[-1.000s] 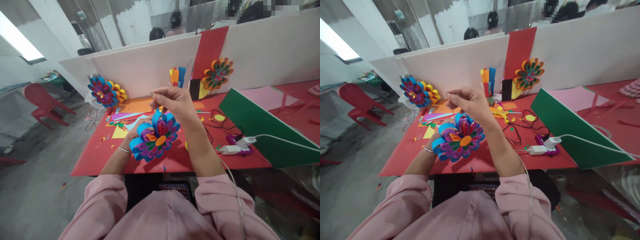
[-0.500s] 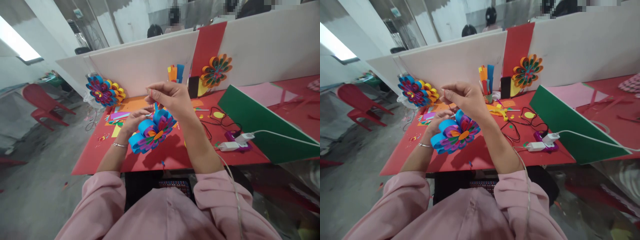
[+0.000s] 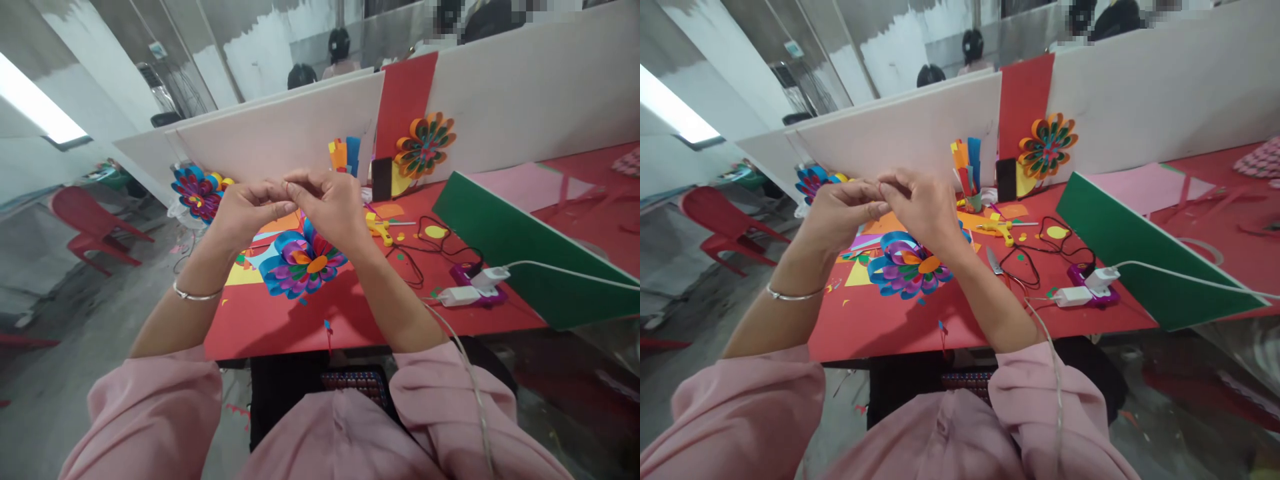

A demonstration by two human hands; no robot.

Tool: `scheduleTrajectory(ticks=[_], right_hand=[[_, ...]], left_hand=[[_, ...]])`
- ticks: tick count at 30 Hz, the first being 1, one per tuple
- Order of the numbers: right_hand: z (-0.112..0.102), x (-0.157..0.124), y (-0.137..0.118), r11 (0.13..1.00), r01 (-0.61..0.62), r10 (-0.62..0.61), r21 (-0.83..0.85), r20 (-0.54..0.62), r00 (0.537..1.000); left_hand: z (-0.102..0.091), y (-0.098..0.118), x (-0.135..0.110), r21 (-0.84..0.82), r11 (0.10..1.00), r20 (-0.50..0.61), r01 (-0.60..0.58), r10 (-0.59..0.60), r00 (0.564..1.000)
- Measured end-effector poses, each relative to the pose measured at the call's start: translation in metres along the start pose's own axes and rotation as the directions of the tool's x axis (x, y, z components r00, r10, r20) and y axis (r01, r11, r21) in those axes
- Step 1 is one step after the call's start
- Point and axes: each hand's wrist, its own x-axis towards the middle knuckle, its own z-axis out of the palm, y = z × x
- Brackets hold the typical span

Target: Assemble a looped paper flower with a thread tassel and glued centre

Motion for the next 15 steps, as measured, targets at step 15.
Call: scheduleTrajectory(ticks=[15], right_hand=[[-0.005,-0.004,0.035,0.983,0.183,-0.185,-0.031,-0.155,0.970]], left_hand=[[0.006,0.021,0.029,-0.432,0.803,0.091,0.411,-0.414,0.906]])
